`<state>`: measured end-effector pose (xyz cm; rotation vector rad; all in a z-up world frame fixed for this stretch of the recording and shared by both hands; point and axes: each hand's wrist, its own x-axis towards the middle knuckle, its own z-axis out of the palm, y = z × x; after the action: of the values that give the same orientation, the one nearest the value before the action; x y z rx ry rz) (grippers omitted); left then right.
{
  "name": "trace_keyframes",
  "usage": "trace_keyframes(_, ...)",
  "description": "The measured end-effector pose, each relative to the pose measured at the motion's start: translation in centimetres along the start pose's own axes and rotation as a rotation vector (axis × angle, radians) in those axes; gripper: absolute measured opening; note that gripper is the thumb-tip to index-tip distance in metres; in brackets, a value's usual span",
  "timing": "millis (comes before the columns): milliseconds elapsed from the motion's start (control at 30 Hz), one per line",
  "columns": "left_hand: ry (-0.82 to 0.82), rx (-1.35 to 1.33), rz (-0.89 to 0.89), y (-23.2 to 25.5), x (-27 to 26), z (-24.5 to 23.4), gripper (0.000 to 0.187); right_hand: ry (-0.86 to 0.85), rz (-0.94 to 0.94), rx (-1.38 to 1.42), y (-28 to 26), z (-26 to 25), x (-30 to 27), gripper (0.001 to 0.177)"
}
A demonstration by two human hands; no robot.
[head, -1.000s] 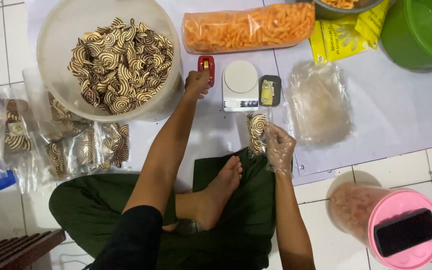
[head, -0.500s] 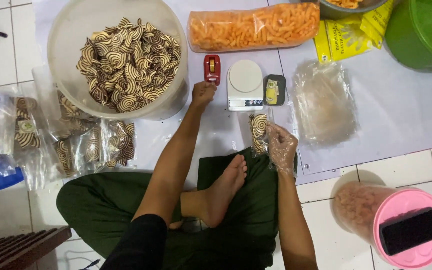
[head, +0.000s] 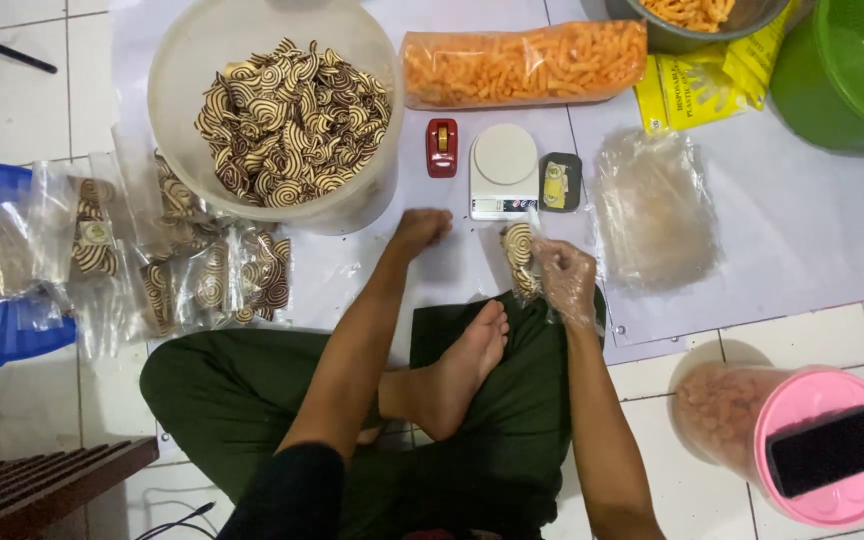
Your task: Packing spiral-patterned cookies into small plastic bags for individual sale.
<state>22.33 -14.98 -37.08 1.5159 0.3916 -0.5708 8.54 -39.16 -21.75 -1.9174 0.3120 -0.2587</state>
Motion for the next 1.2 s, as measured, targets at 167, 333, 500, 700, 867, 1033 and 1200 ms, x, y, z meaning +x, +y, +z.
trace_keyframes(167, -0.143, -0.125, 0.121, 2.9, -14.3, -1.4, 0.024, -0.108, -0.075, -0.100, -2.9, 0.9, 0.1, 0.017)
trace_keyframes(333, -0.108, -0.164, 0.388, 7.1, -22.4, -1.5, 0.015, -0.280, -0.143, -0.181, -10.6, 2.1, -0.6, 0.016)
trace_keyframes(500, -0.078, -0.058, 0.865, 12.5, -28.7, -0.8, 0.019, -0.458, -0.203, -0.085, -16.1, 2.1, -2.9, 0.015)
trace_keyframes(700, 0.053, -0.110, 0.863, 13.0, -31.0, -1.0, 0.019, -0.535, -0.230, 0.053, -21.2, 2.2, -6.6, 0.015)
trace_keyframes(867, 0.170, -0.120, 0.840, 12.8, -32.4, -1.2, 0.024, -0.575, -0.305, 0.017, -21.7, 2.0, -7.3, 0.011)
trace_keyframes(1033, 0.523, 0.165, 0.966, 13.9, -35.3, -1.9, 0.024, -0.611, -0.332, -0.006, -22.2, 1.8, -7.8, 0.011)
trace_keyframes(1200, 0.847, 0.700, 1.361, 13.2, -35.3, -3.7, 0.012, -0.662, -0.498, -0.139, -23.3, 1.8, -8.2, 0.009)
